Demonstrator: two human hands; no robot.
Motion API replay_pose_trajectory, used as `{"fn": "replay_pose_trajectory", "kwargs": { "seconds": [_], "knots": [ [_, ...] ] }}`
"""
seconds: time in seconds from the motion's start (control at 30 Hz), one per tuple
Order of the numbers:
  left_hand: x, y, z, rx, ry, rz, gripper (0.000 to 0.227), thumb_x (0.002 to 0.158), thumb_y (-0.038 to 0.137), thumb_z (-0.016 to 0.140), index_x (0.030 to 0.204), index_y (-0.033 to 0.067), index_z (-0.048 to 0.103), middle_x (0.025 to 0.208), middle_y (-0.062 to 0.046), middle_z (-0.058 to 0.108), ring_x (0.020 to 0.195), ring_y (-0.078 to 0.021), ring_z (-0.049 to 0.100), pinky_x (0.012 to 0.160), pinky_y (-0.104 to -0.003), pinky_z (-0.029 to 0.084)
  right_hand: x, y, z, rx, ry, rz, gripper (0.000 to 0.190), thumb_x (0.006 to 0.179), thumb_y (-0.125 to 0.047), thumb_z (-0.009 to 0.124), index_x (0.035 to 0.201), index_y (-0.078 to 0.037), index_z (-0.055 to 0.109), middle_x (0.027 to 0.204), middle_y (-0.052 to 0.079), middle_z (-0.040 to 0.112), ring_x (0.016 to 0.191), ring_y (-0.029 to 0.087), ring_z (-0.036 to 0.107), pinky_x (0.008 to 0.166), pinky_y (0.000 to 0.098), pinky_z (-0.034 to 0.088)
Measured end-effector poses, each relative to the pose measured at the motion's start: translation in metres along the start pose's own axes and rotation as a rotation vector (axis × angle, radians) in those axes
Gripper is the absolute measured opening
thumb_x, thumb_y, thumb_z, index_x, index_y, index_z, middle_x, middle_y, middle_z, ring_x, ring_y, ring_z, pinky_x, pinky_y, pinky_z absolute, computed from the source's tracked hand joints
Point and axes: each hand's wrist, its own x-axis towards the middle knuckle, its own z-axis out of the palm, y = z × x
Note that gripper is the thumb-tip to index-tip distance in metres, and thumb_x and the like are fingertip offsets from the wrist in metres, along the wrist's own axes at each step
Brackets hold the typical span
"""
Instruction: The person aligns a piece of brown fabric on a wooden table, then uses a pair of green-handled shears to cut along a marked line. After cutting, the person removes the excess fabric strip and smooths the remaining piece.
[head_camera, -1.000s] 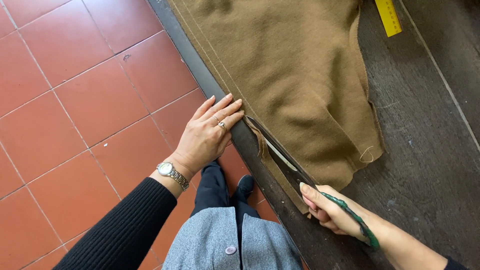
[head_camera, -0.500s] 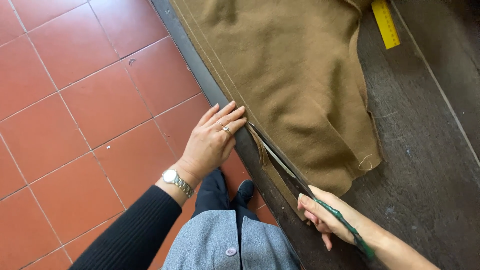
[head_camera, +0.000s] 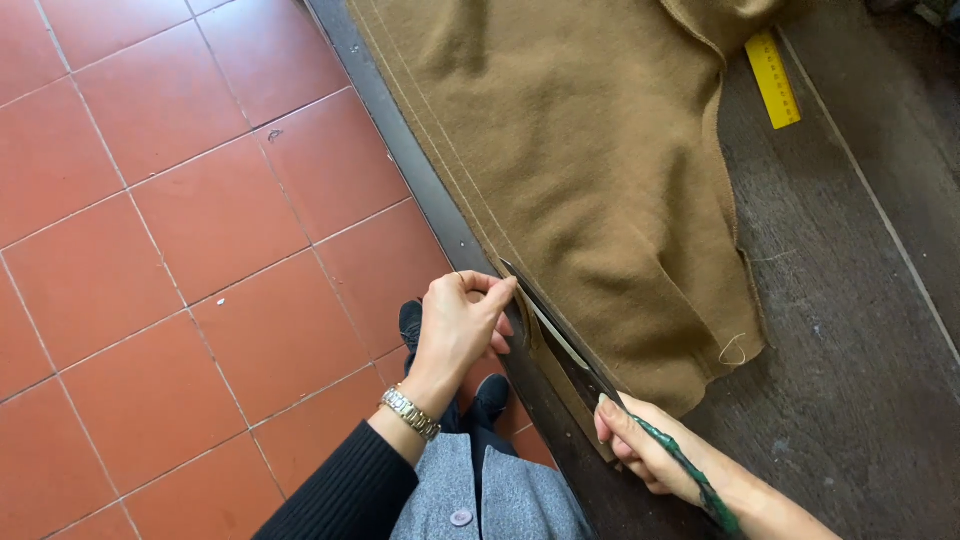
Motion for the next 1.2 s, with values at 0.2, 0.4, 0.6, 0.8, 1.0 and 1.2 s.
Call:
{"fn": "replay_pose_trajectory", "kwargs": {
  "seconds": [0.2, 0.4, 0.6, 0.8, 1.0, 1.2],
  "knots": [
    [0.008, -0.008, 0.003, -0.077, -0.003, 0.008, 0.019, 0.088, 0.015, 0.058, 0.076, 0.0012, 0.064, 0.051, -0.012, 0.064, 0.036, -0.0176, 0.059, 0.032, -0.022, 0.043, 0.003, -0.008, 0.001, 0.040, 0.002, 0.018, 0.047, 0.093, -0.057, 0.041, 0.085, -0.011, 0.052, 0.059, -0.004, 0.027, 0.045, 0.007, 0.019, 0.035, 0.0205, 0.012],
    [0.015, -0.018, 0.001, -0.138, -0.047, 0.023, 0.020, 0.089, 0.013, 0.058, 0.074, 0.0010, 0.063, 0.048, -0.010, 0.060, 0.036, -0.0202, 0.060, 0.033, -0.021, 0.040, 0.015, -0.006, -0.001, 0.090, -0.081, 0.001, 0.052, 0.092, -0.060, 0.037, 0.086, -0.010, 0.050, 0.058, -0.006, 0.021, 0.044, 0.005, 0.014, 0.034, 0.0196, 0.012],
    [0.021, -0.025, 0.001, -0.191, -0.087, 0.019, 0.020, 0.092, 0.014, 0.060, 0.077, 0.0005, 0.064, 0.048, -0.011, 0.060, 0.038, -0.0204, 0.061, 0.033, -0.021, 0.041, 0.025, -0.008, 0.002, 0.157, -0.082, 0.078, 0.058, 0.087, -0.067, 0.037, 0.084, -0.010, 0.048, 0.059, -0.003, 0.024, 0.043, 0.005, 0.011, 0.035, 0.0212, 0.011],
    [0.023, -0.028, 0.004, -0.252, -0.088, 0.011, 0.019, 0.092, 0.013, 0.060, 0.077, 0.0015, 0.063, 0.047, -0.008, 0.057, 0.037, -0.0193, 0.061, 0.031, -0.020, 0.039, 0.023, -0.011, 0.007, 0.127, -0.077, 0.029, 0.060, 0.088, -0.068, 0.034, 0.078, -0.010, 0.044, 0.056, -0.001, 0.027, 0.039, 0.005, 0.014, 0.031, 0.0223, 0.014],
    [0.018, -0.022, 0.003, -0.235, -0.104, 0.017, 0.017, 0.091, 0.010, 0.057, 0.077, 0.0020, 0.061, 0.046, -0.007, 0.058, 0.039, -0.0187, 0.063, 0.034, -0.019, 0.039, 0.013, -0.024, 0.013, 0.093, -0.009, 0.068, 0.055, 0.091, -0.065, 0.040, 0.075, -0.012, 0.041, 0.055, 0.001, 0.029, 0.038, 0.007, 0.016, 0.030, 0.0222, 0.010],
    [0.019, -0.024, 0.002, -0.258, -0.125, 0.013, 0.017, 0.092, 0.009, 0.056, 0.076, 0.0017, 0.060, 0.046, -0.007, 0.056, 0.040, -0.0203, 0.063, 0.032, -0.020, 0.038, 0.008, -0.031, 0.014, 0.119, -0.042, 0.064, 0.054, 0.092, -0.063, 0.040, 0.074, -0.012, 0.039, 0.055, 0.001, 0.026, 0.037, 0.007, 0.012, 0.029, 0.0226, 0.007]
  ]
}}
